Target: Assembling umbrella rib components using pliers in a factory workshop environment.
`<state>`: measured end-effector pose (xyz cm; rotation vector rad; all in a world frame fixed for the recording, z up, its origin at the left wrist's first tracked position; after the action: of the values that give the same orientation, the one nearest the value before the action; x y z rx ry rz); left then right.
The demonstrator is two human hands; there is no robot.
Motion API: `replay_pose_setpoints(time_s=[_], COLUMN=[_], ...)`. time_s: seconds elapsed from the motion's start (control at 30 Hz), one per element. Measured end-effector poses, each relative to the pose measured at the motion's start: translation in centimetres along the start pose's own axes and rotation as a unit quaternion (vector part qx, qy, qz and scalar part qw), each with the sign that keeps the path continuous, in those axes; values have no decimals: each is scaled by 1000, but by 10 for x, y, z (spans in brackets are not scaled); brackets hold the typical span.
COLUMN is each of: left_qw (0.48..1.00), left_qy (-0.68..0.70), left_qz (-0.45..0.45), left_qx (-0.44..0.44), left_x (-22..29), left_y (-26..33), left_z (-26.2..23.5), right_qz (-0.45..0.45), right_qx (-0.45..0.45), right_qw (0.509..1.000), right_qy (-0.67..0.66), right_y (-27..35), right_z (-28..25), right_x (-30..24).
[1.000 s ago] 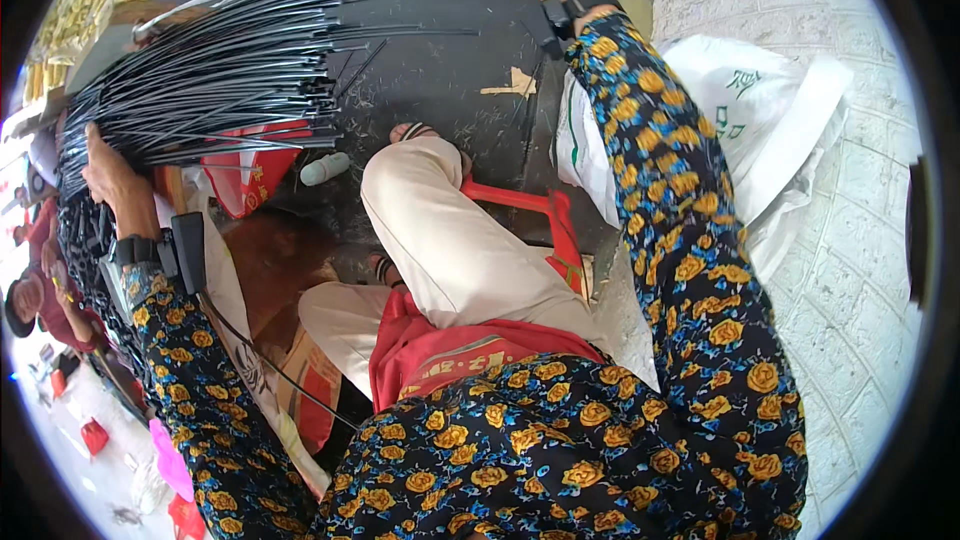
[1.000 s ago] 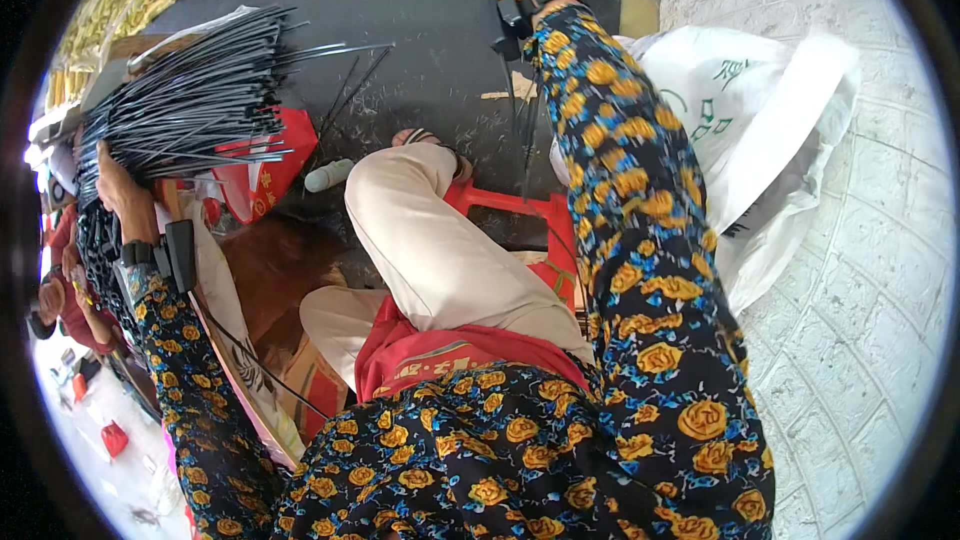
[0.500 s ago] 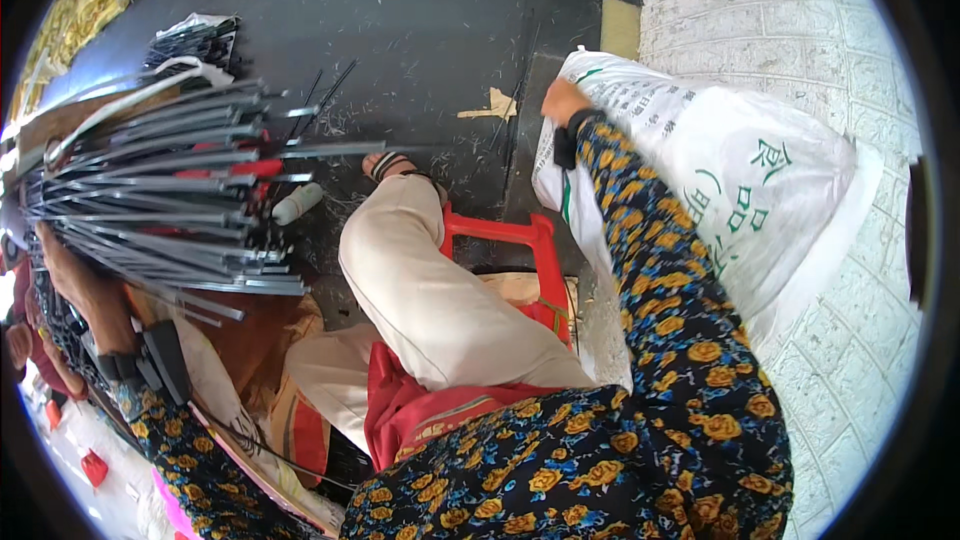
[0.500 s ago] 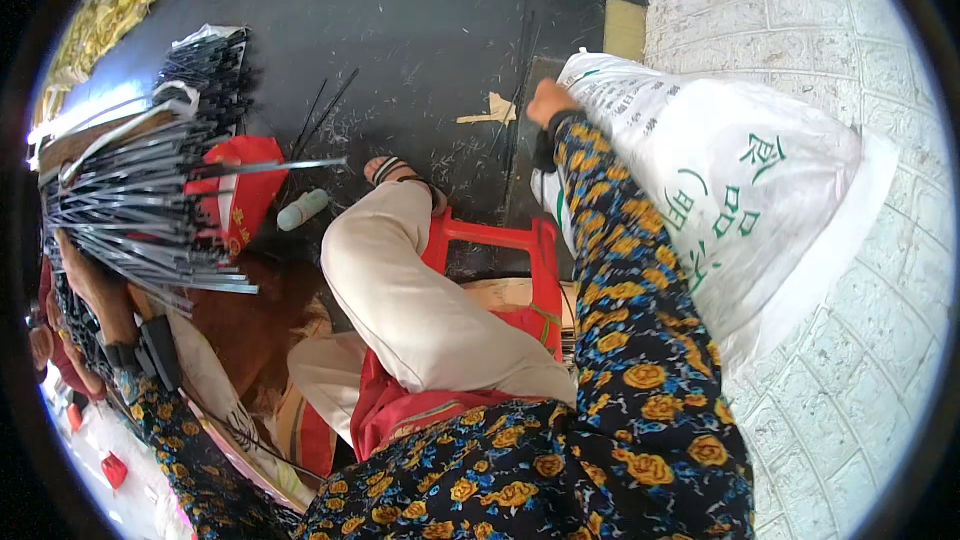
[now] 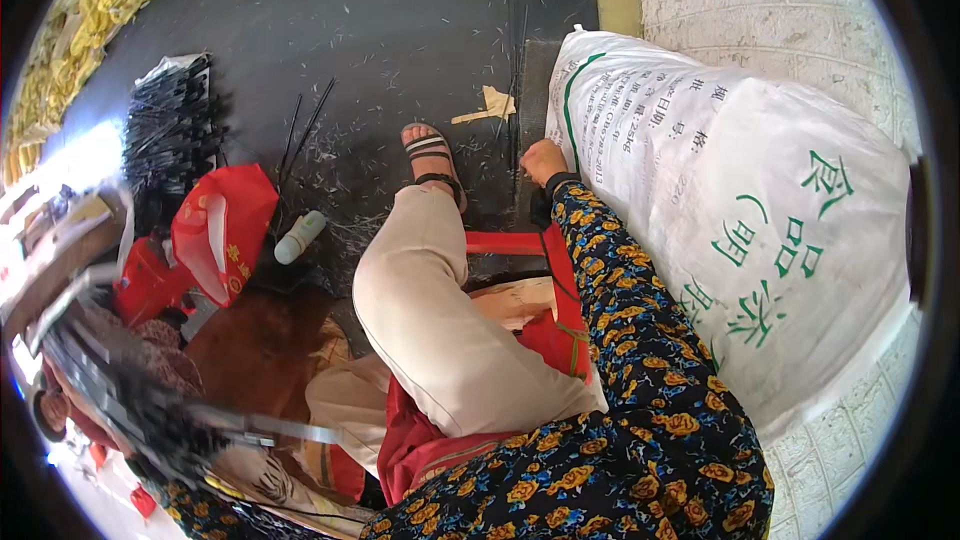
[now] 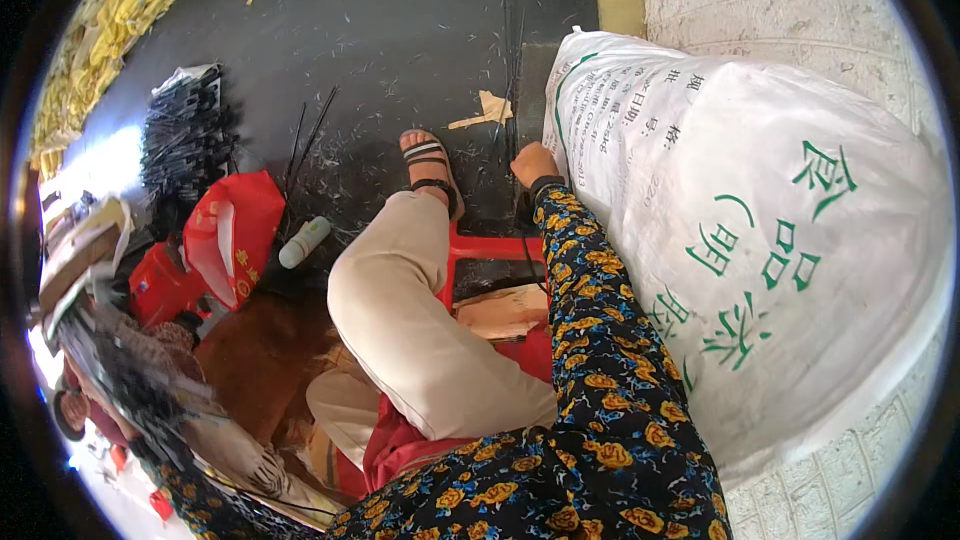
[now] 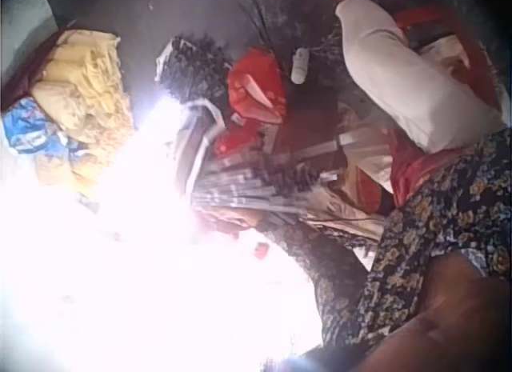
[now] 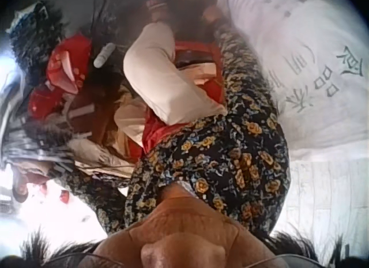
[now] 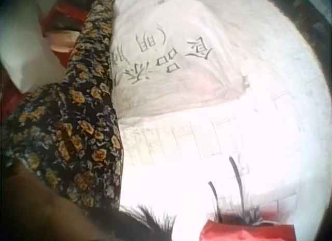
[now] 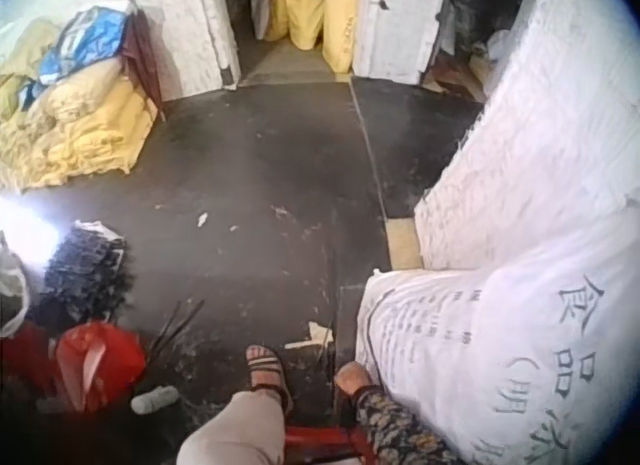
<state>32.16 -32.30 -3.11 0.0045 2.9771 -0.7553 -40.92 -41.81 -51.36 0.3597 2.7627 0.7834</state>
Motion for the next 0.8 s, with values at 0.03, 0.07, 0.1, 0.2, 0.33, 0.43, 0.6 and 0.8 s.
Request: replay_pose_setpoints(time_s=[0.03, 0.07, 0.1, 0.2, 0.33, 0.43, 0.6, 0.8], left_qw=[1000, 1000, 999, 995, 994, 988, 979, 964], left_qy=[13, 28, 43, 95, 101, 135, 173, 215], left_qz=[-3, -9, -14, -29, -45, -64, -101, -151], left_qx=[4, 9, 13, 23, 26, 30, 32, 26], left_x=[8, 42, 77, 175, 51, 59, 70, 76], left_y=[-10, -24, -42, -108, -81, -96, -119, -129], left_z=[5, 24, 40, 66, 76, 111, 147, 174], right_qz=[0, 5, 17, 55, 58, 73, 120, 205], right_qx=[11, 15, 40, 78, 84, 103, 141, 60], right_qw=[999, 999, 995, 986, 986, 986, 981, 977], right_qy=[-48, -49, -89, -135, -128, -112, -52, -18], right_y=[-12, -18, -24, -50, -82, -108, -136, -147], right_z=[4, 7, 7, 2, -2, -15, -46, -62], right_x=[11, 14, 19, 41, 6, 3, -23, -48])
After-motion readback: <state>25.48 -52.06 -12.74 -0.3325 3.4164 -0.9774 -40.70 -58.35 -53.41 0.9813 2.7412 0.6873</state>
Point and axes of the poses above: each hand's wrist, its own y-axis away from the middle knuckle, its own z-axis out of the palm, x = y × z, the point moved 4 cm from there along -y, towards the middle knuckle, and after that the axes turned 15 degrees about y, right-handed, at the moved point
